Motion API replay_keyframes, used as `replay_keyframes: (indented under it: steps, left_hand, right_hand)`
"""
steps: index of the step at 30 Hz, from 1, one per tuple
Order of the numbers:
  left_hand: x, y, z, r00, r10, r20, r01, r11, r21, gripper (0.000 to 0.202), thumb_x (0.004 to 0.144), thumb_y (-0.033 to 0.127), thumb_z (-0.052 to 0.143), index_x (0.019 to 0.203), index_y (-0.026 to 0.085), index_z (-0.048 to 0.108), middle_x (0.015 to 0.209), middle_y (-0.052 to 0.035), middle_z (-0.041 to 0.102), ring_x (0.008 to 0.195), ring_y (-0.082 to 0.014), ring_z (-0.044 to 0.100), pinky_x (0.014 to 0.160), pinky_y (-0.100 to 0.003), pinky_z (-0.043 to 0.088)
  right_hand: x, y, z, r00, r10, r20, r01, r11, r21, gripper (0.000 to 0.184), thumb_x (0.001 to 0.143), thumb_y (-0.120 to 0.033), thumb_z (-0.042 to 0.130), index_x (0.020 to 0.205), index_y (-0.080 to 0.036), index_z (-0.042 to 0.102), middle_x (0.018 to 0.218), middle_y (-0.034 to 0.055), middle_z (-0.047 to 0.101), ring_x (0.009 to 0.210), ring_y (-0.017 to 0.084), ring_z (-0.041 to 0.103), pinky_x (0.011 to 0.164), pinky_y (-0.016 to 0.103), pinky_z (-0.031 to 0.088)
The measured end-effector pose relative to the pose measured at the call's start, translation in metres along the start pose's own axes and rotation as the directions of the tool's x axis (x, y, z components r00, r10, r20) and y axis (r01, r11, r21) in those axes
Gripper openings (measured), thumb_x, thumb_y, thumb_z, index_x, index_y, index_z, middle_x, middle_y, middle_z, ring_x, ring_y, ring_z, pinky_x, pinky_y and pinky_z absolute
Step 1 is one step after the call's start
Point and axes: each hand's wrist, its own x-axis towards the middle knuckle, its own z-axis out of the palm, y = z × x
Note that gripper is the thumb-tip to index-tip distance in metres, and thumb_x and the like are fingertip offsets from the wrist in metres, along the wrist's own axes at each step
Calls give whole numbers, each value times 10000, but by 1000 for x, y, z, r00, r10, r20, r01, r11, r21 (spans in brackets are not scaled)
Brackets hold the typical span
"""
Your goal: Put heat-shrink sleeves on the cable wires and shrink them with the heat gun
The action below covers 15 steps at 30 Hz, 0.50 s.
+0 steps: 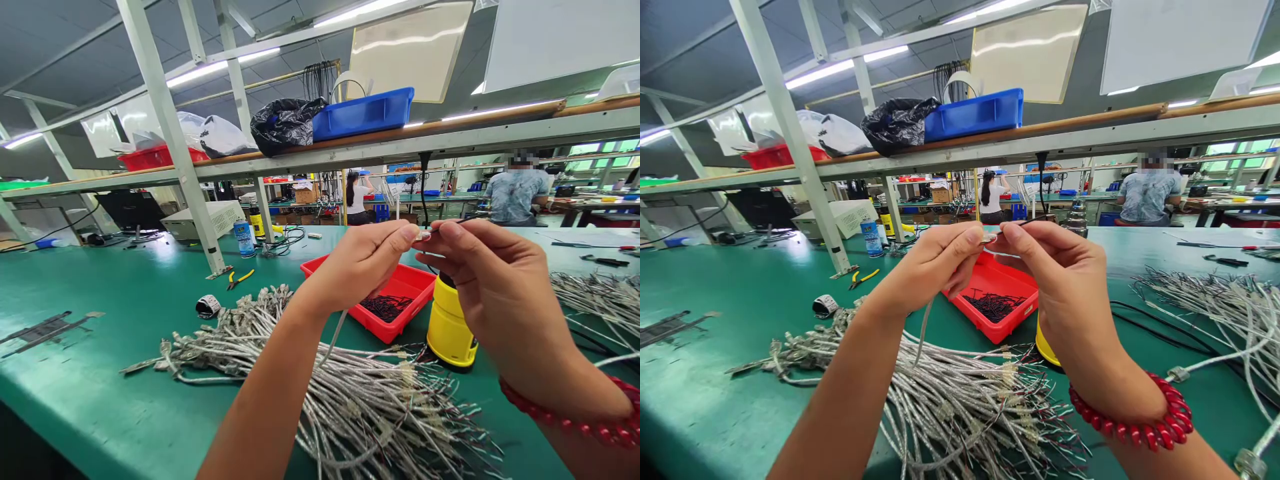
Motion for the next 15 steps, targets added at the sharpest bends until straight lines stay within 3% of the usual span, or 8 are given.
replay_keyframes:
  steps: [15]
  left_hand:
    - [-2,3,0,999,-51,8,51,999,-10,373,996,426,400,702,197,412,480,65,375,417,-67,360,437,-204,333]
  right_hand:
    - [-3,-4,1,999,43,23,-43,999,3,59,746,-260,782,701,-242,749,706,-17,730,699,125,717,672,175,601]
